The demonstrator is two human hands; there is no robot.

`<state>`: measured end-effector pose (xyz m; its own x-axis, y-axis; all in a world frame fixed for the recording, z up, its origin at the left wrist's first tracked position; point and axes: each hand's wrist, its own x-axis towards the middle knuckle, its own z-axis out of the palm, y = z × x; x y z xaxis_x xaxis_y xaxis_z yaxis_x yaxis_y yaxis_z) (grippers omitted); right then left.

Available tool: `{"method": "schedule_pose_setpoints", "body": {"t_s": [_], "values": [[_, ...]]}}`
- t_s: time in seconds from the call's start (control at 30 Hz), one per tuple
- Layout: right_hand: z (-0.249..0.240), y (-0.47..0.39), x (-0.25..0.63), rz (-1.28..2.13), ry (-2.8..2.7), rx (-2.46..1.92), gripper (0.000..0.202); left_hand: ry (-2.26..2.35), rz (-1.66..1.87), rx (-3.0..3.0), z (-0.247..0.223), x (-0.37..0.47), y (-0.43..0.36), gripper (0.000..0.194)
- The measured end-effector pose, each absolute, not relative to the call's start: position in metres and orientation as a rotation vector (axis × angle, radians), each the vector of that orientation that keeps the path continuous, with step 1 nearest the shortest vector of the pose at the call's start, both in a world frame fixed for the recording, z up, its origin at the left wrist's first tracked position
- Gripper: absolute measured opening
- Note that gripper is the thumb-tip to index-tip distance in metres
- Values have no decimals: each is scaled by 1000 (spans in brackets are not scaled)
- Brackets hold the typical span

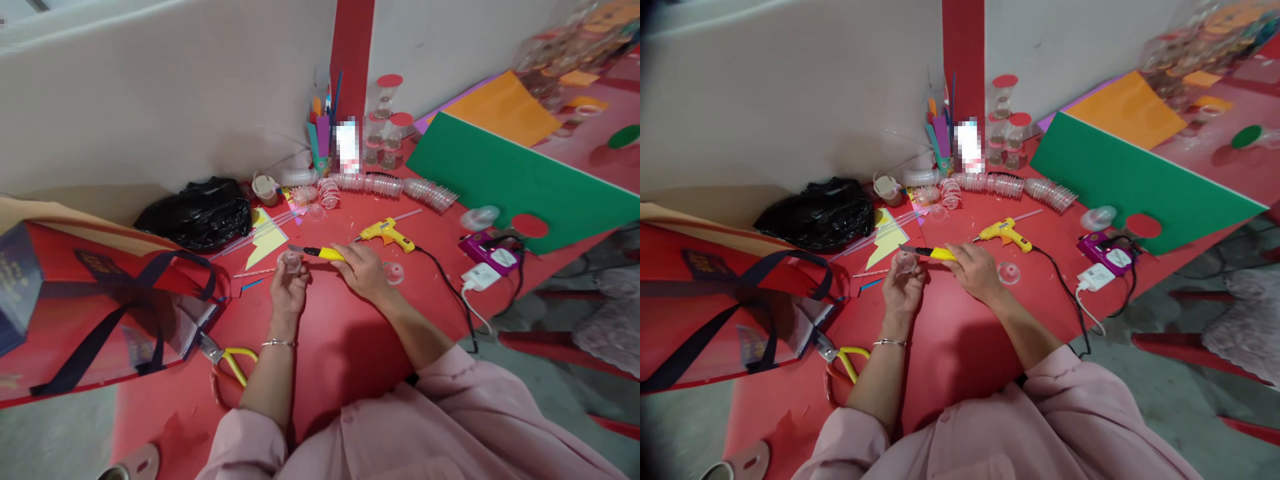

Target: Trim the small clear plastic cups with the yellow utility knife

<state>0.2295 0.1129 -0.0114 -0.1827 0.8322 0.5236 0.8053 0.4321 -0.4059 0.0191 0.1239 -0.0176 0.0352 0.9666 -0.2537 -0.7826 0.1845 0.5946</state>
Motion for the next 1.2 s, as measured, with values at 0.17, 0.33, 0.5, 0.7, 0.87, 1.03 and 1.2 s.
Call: {"method": "schedule_pose_setpoints", "body": {"t_s": [0.17, 0.33, 0.5, 0.7, 0.87, 1.03, 1.2], "values": [[-13, 112, 224, 74, -2079, -1299, 42, 657, 1386, 361, -16, 20, 124, 32], [-16, 114, 227, 77, -2099, -1342, 43, 659, 1393, 309, -17, 20, 124, 30], [-17, 116, 230, 62, -2105, -1360, 42, 674, 1381, 288, -17, 20, 124, 27], [-13, 115, 228, 52, -2095, -1366, 43, 660, 1395, 256, -18, 19, 124, 24], [-11, 115, 227, 4, -2098, -1363, 44, 649, 1413, 264, -20, 19, 124, 22], [-13, 115, 227, -53, -2097, -1357, 42, 612, 1413, 267, -21, 18, 124, 22], [-17, 118, 230, -84, -2080, -1369, 43, 600, 1383, 313, -23, 15, 126, 25]]}}
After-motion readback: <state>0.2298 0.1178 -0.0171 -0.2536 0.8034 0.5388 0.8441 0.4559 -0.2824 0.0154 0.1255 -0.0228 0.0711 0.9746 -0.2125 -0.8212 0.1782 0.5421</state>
